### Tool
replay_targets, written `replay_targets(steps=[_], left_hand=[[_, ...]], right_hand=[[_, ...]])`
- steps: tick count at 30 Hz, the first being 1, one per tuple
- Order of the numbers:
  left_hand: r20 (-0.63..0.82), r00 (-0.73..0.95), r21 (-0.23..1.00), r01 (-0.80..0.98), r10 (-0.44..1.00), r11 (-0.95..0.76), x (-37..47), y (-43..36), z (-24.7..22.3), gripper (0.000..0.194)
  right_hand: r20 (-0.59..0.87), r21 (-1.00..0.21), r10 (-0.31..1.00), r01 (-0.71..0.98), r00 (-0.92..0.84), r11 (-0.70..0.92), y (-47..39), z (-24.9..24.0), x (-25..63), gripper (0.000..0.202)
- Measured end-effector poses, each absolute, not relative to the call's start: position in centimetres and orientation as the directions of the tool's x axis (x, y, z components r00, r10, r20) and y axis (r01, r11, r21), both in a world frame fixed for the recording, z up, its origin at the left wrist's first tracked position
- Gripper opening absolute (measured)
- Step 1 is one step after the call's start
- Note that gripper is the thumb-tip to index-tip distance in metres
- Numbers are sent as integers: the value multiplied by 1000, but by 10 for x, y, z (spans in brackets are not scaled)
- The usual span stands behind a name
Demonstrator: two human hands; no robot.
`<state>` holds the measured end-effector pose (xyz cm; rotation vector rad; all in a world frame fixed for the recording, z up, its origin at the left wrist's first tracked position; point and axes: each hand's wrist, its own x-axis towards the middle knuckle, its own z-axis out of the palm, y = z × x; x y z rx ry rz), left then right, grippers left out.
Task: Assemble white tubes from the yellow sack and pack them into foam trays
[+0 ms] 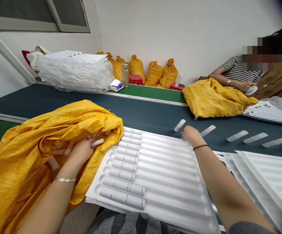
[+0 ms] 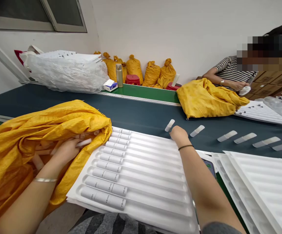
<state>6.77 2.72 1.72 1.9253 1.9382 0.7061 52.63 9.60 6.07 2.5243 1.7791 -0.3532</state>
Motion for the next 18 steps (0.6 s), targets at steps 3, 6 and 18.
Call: replay_targets(steps=[3, 6, 18], left_hand=[[258, 14, 580, 797, 966, -166, 76, 4, 25, 28], [435, 117, 661, 632, 893, -405, 104, -17, 36, 23], [403, 363, 622, 565, 840, -543, 168, -49, 39, 25]], right_hand=[[-177, -150, 980, 981, 96, -123, 40, 64, 478, 27], [-185, -307, 900, 894, -394, 327, -40, 47, 418, 25], [116, -785, 910, 525, -397, 329, -82, 44, 399, 21]])
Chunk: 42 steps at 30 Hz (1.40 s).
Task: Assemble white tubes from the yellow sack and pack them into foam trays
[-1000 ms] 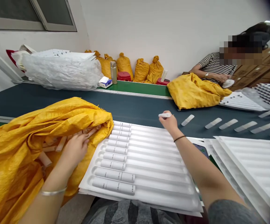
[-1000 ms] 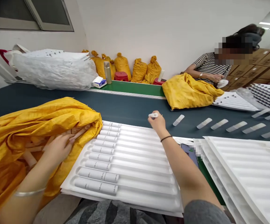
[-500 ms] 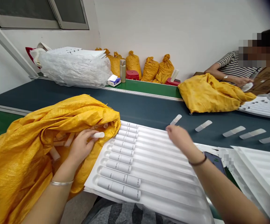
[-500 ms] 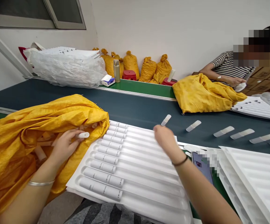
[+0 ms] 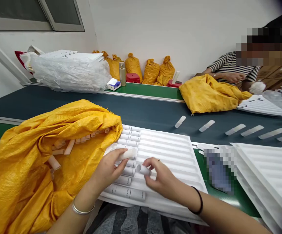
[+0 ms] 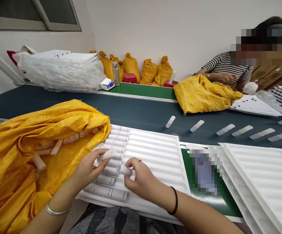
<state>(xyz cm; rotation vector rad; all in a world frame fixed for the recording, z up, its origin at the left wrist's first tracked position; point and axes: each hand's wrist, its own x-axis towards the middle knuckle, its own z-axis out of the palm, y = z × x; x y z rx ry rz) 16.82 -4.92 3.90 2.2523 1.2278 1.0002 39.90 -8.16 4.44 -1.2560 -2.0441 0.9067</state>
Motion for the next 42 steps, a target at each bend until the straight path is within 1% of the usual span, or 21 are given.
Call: replay_targets(steps=[1, 2, 3, 4, 5, 6, 7, 9, 10, 12, 16, 22, 24, 27, 30, 33, 36, 42], left_hand=[[377, 399, 626, 556, 836, -547, 170, -50, 40, 27], [363, 432, 625, 544, 826, -559, 172, -51, 41, 30], [363, 457, 619, 533, 812, -577, 174, -52, 42, 32], [374, 475, 607, 524, 796, -598, 175, -53, 44, 35], [388, 484, 592, 522, 784, -615, 177, -53, 47, 37], [397, 491, 577, 524, 776, -627, 178, -54, 50, 38], [396, 501, 567, 526, 770, -634, 179, -55, 53, 39], [370, 526, 569, 523, 765, -635, 181, -58, 59, 39], [349, 538, 578, 520, 767, -628, 182, -59, 63, 37], [319, 546, 593, 522, 774, -613, 185, -62, 68, 33], [340, 526, 564, 549, 780, -616, 189, -66, 72, 28], [438, 526, 439, 583, 729, -684, 190, -69, 65, 32], [455, 527, 424, 581, 718, -695, 189, -70, 63, 34], [441, 529, 455, 564, 725, -689, 189, -69, 63, 36], [381, 528, 516, 560, 759, -649, 190, -67, 65, 38], [292, 527, 608, 541, 798, -581, 191, -66, 69, 31], [242, 517, 679, 514, 821, -524, 193, -68, 72, 26], [213, 509, 730, 484, 834, -482, 193, -71, 78, 27]], right_hand=[[133, -874, 929, 402, -345, 274, -77, 49, 403, 20], [136, -930, 941, 287, -310, 229, -74, 52, 406, 18], [138, -958, 949, 206, -282, 200, -71, 55, 409, 18], [150, -965, 954, 173, -261, 199, -69, 57, 413, 20], [181, -955, 952, 188, -247, 230, -67, 60, 417, 22], [236, -926, 940, 238, -245, 295, -65, 62, 420, 23], [307, -875, 914, 298, -265, 380, -64, 64, 424, 24], [430, -744, 824, 373, -368, 555, -61, 69, 428, 25], [469, -689, 777, 377, -421, 620, -60, 71, 430, 26], [502, -636, 726, 368, -470, 678, -59, 73, 431, 27], [475, -655, 753, 388, -455, 648, -58, 73, 430, 26], [366, -712, 822, 437, -436, 549, -59, 70, 434, 26], [350, -729, 830, 430, -434, 533, -59, 70, 435, 26], [356, -734, 825, 415, -438, 537, -60, 73, 436, 25], [396, -702, 797, 409, -456, 583, -60, 75, 435, 26], [440, -651, 754, 406, -487, 642, -61, 76, 434, 28], [466, -605, 720, 408, -515, 684, -61, 77, 434, 29], [487, -575, 679, 384, -549, 722, -61, 81, 437, 33]])
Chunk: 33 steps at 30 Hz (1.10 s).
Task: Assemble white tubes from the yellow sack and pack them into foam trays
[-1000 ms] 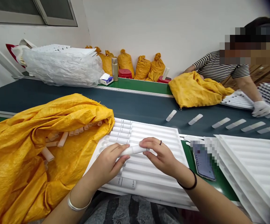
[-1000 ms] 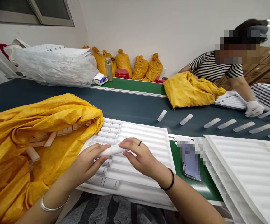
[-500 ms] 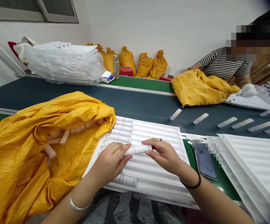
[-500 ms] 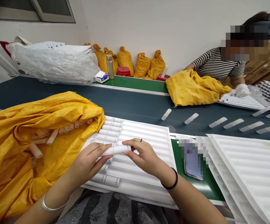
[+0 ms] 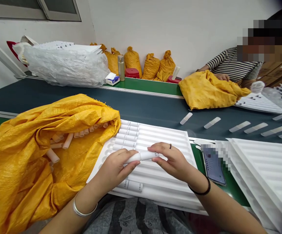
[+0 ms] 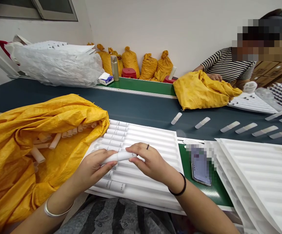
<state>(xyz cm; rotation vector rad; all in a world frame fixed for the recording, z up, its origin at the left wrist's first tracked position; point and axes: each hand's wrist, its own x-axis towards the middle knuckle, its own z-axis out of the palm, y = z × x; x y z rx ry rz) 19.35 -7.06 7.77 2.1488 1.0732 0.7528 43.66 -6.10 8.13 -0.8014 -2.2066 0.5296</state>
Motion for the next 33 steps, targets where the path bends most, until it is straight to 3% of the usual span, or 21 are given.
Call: replay_targets(steps=[7, 10, 17, 24, 29, 33], left_hand=[[55, 527, 898, 345, 848, -272, 195, -69, 81, 22], [30, 523, 911, 336, 852, -238, 194, -70, 82, 23], [286, 493, 686, 494, 822, -535, 195, -76, 78, 27], [433, 504, 530, 529, 748, -663, 198, -78, 70, 29], [402, 531, 507, 550, 746, -664, 204, -80, 65, 44], [241, 577, 531, 595, 780, -604, 207, -77, 53, 55]], right_hand=[[593, -486, 553, 287, -585, 825, -62, 84, 440, 43], [573, -480, 555, 303, -603, 823, -61, 87, 439, 41], [416, -583, 708, 431, -571, 689, -62, 88, 438, 29], [364, -669, 764, 422, -532, 612, -64, 85, 434, 27], [390, -643, 741, 414, -547, 644, -70, 79, 426, 27], [253, -518, 703, 521, -664, 678, -54, 59, 420, 27]])
